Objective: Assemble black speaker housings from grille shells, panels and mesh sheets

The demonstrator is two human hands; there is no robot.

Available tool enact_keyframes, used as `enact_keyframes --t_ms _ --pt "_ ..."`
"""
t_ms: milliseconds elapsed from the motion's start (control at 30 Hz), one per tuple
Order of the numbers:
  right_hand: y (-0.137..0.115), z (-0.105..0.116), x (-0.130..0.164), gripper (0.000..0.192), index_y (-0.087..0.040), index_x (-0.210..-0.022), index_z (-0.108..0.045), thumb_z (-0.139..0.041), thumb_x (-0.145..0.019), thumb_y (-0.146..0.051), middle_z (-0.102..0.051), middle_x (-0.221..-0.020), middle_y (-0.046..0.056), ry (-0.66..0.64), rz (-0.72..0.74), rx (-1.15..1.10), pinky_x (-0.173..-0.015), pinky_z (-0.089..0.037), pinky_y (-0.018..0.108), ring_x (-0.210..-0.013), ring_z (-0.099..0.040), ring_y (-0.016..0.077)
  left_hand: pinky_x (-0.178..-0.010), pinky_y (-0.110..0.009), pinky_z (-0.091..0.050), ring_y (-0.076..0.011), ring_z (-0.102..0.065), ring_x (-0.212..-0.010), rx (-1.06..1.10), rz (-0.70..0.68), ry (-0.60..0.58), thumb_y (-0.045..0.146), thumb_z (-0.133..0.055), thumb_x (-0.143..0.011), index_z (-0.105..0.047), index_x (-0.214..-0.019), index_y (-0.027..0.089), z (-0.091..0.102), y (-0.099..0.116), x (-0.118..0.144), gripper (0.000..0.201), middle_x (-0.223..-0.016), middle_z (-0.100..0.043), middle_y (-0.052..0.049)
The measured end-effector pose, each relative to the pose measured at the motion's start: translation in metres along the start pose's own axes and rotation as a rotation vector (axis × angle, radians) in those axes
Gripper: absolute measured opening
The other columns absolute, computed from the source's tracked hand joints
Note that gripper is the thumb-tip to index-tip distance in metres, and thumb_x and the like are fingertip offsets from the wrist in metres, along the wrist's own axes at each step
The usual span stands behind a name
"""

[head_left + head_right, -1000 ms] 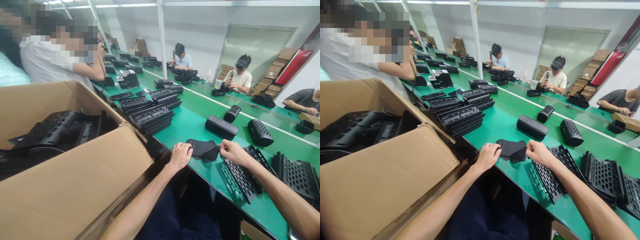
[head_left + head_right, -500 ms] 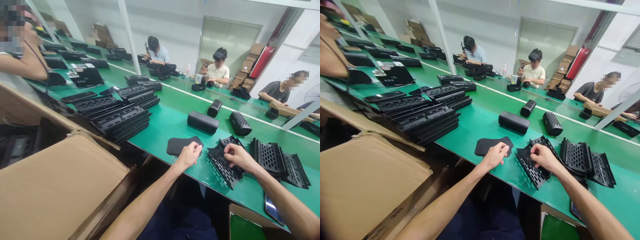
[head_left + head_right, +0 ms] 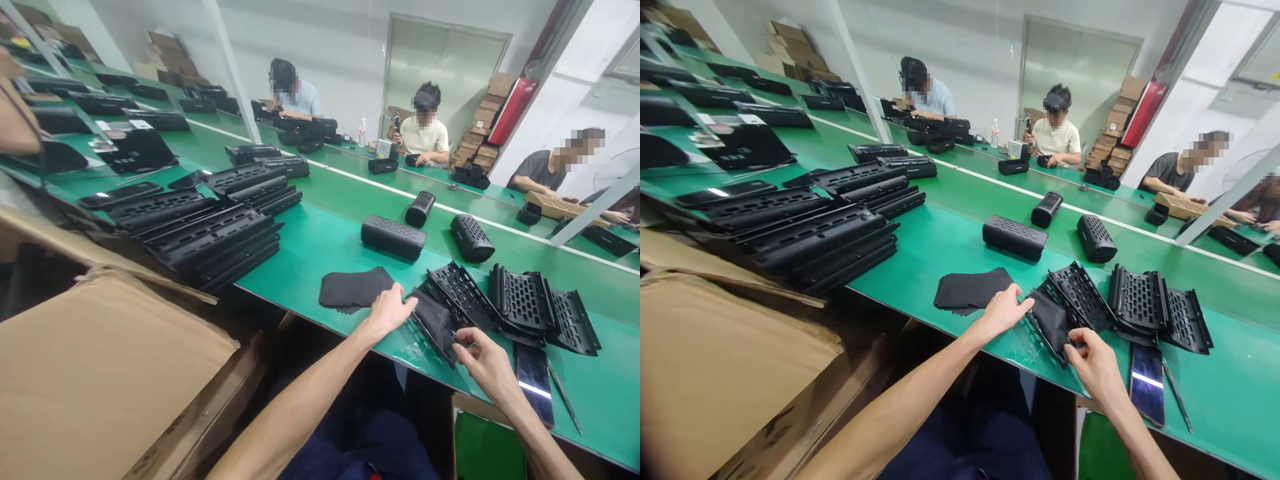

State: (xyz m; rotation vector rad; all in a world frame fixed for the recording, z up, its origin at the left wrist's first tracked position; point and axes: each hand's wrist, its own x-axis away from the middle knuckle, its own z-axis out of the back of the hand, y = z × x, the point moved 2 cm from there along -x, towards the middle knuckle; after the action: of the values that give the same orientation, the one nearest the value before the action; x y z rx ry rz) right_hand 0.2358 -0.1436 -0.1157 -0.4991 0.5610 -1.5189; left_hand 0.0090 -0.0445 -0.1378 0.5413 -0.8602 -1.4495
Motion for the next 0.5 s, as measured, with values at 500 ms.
enact_keyframes --t_ms 500 --pt "-0.015 -0.024 -0.036 0.016 -0.022 -0.082 -0.068 -0.059 -0.093 -0.015 -0.071 -0.085 0.004 -0.171 0.237 0.417 -0.066 -0.043 0.028 -0.076 -0.070 0.0202 -0.061 -0.029 -0.053 -0.0194 -0.065 -0.049 0.215 0.033 -0.064 0.043 -0.056 -0.097 -0.058 -0.119 0.015 -0.005 -0.016 -0.001 0.036 -0.056 -0.067 0.001"
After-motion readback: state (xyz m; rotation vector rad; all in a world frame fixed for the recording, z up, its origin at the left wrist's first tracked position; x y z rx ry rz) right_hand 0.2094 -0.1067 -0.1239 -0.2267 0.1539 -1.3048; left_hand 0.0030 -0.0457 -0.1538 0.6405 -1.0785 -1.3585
